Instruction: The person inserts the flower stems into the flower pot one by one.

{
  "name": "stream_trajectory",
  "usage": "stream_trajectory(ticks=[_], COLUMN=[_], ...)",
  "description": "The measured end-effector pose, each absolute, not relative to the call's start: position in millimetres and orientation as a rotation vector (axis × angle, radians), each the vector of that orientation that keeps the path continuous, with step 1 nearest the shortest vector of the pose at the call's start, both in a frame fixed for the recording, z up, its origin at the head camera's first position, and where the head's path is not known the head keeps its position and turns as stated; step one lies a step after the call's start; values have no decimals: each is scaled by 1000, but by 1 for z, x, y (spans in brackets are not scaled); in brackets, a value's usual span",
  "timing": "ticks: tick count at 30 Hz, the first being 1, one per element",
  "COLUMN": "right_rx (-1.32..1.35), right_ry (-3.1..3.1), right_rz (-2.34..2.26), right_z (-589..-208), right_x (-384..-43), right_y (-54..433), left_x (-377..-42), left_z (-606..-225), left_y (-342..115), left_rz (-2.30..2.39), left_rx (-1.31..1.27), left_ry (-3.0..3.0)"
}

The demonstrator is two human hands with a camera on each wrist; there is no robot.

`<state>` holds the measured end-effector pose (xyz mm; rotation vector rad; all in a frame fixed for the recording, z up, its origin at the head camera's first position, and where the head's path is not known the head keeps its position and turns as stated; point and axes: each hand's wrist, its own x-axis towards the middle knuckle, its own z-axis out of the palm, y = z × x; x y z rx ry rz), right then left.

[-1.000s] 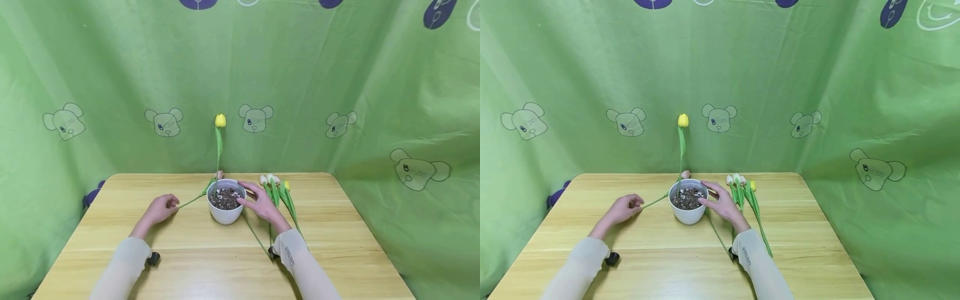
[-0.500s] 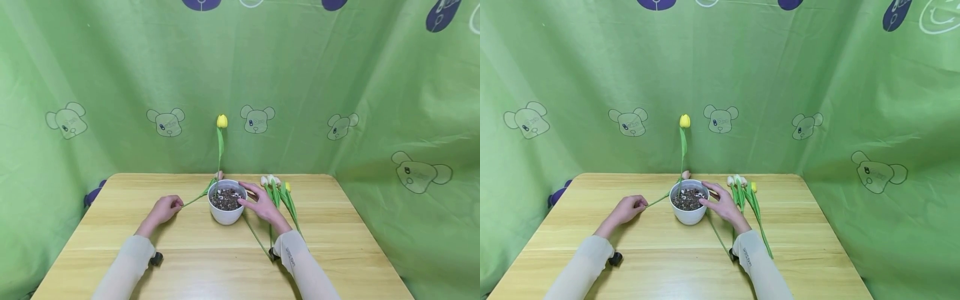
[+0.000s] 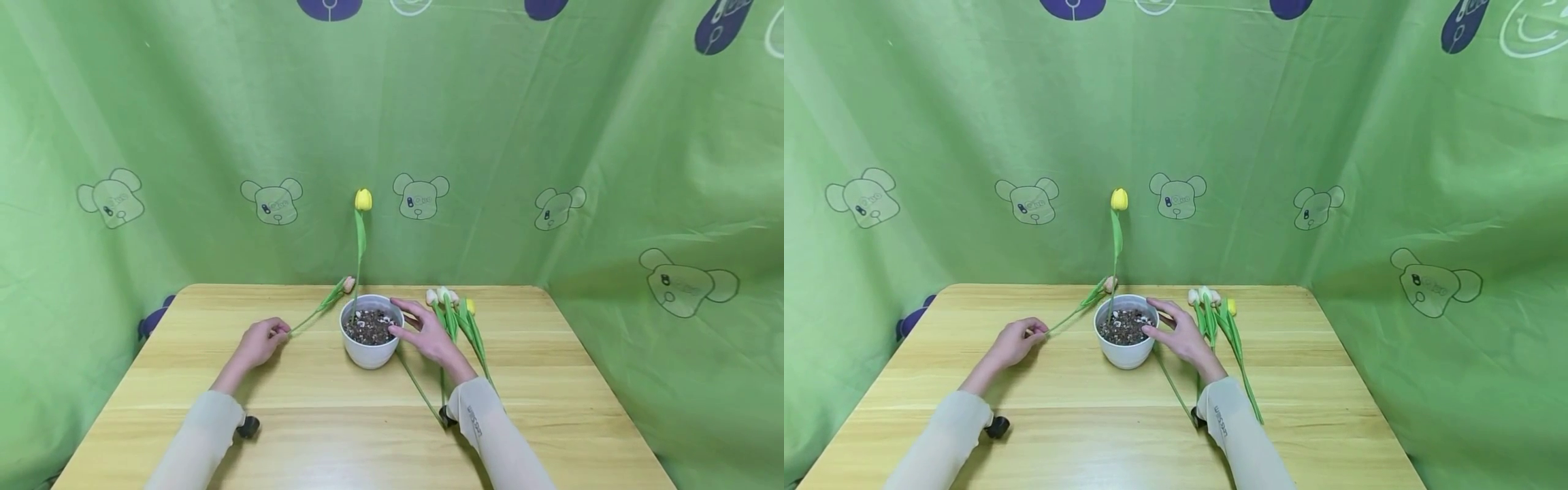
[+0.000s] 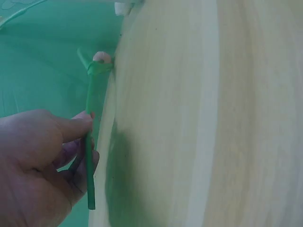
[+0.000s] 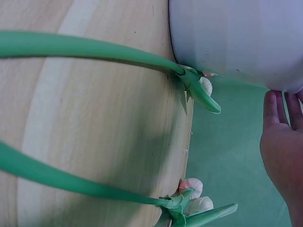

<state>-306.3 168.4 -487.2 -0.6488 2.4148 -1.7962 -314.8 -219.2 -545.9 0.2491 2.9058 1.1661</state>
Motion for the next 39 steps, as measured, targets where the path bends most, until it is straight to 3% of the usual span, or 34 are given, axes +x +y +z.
stream_trajectory(ticks=[24,39], right_rx=[-650,-625], right_ry=[2398,2419], right_rz=[-1830,-1808], right_z=[-492,-517], right_x=[-308,-327], right_y=[169,173], left_x=[-283,-268], left_z=[-521,-495], left_y=[-226,-198], left_rz=[1797,2050], left_rx=[1,199], left_ry=[2579,2465])
